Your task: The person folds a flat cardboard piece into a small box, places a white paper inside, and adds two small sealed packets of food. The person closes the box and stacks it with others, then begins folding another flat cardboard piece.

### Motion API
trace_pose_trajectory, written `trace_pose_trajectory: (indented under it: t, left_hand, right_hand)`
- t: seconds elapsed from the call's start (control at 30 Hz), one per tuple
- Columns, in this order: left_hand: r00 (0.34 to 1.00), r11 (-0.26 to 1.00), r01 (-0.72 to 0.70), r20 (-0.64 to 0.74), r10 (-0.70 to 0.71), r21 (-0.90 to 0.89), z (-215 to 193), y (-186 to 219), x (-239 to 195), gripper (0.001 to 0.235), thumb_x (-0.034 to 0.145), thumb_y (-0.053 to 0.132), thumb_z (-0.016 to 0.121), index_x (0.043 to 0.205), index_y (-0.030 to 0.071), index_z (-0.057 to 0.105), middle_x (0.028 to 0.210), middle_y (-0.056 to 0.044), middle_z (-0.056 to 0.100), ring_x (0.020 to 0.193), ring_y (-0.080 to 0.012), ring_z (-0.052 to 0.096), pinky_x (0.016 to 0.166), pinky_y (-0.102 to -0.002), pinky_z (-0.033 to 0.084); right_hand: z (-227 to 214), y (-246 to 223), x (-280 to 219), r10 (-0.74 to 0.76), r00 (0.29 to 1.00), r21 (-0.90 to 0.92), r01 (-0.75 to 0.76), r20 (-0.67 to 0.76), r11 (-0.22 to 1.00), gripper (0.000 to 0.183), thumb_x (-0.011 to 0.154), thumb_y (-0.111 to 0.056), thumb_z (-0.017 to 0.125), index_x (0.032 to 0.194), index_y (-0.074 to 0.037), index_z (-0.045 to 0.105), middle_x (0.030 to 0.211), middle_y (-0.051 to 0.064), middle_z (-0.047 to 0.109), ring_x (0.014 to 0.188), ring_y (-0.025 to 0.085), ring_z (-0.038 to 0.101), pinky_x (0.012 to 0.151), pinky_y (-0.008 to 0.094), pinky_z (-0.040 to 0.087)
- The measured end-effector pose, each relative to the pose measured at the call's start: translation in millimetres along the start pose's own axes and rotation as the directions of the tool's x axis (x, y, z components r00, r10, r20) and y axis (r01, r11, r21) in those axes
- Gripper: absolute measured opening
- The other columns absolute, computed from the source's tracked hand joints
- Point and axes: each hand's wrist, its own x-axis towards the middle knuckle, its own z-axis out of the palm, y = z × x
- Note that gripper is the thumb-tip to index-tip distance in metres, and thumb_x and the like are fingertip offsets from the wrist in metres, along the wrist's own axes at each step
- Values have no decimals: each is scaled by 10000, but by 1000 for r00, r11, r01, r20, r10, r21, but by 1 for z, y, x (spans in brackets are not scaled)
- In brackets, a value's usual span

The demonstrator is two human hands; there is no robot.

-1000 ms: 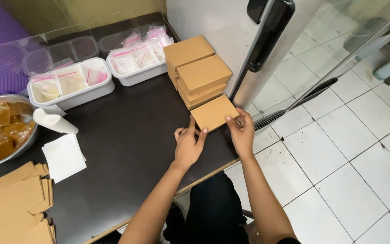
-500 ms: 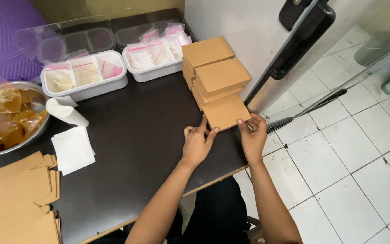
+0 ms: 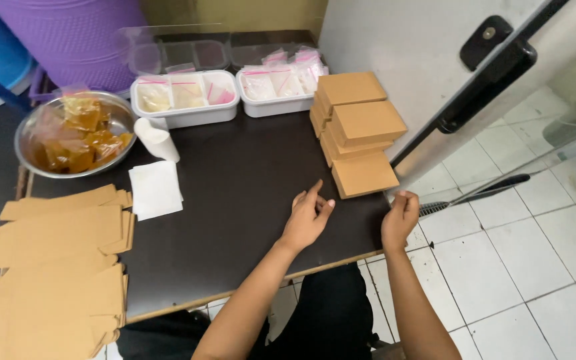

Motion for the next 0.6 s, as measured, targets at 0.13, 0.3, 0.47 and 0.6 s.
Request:
trace_pose_trajectory:
  t: [0.13, 0.3, 0.47, 0.6]
  left_hand:
    - [994, 999, 50, -93, -49, 13, -29, -37, -43, 225, 958, 307, 708, 1062, 111, 750, 742, -1, 719, 858, -217, 723, 1161, -409, 393]
    - [927, 960, 232, -264, -268, -159, -104, -21, -121, 266, 898, 204, 799, 694, 47, 731, 588, -79, 701, 800, -293, 768, 1072, -410, 511]
    - [787, 871, 275, -425, -448, -407, -165, -24, -173, 247, 1009, 190, 647, 834, 69, 772, 655, -89, 755, 677, -178, 734, 767, -356, 604]
    - [715, 908, 124, -599, -361, -400, -201, -2, -221, 549, 920, -24, 685, 1441, -7, 511, 935, -152, 717, 847, -217, 719, 829, -392, 602]
  right_hand:
    - [18, -17, -39, 186, 913, 10, -204, 363, 979, 532, 1151, -345, 461, 707, -81, 583, 576, 41, 439, 596, 164, 460, 609, 294, 364]
    - [78, -57, -133, 186, 644, -70, -201, 742, 977, 467, 1091, -337, 508, 697, -100, 592, 593, 43, 523, 624, 177, 522, 615, 293, 413]
    - [139, -160, -216, -40, 294, 10, 103, 955, 995, 209, 1025, -352, 596, 928, -210, 715, 693, 67, 713, 801, 305, 733, 757, 412, 563]
    - [187, -199, -278, -199, 60, 197, 48, 978, 979, 135, 1006, -320, 627, 1133, -272, 626, 996, -37, 792, 979, 248, 731, 863, 380, 548]
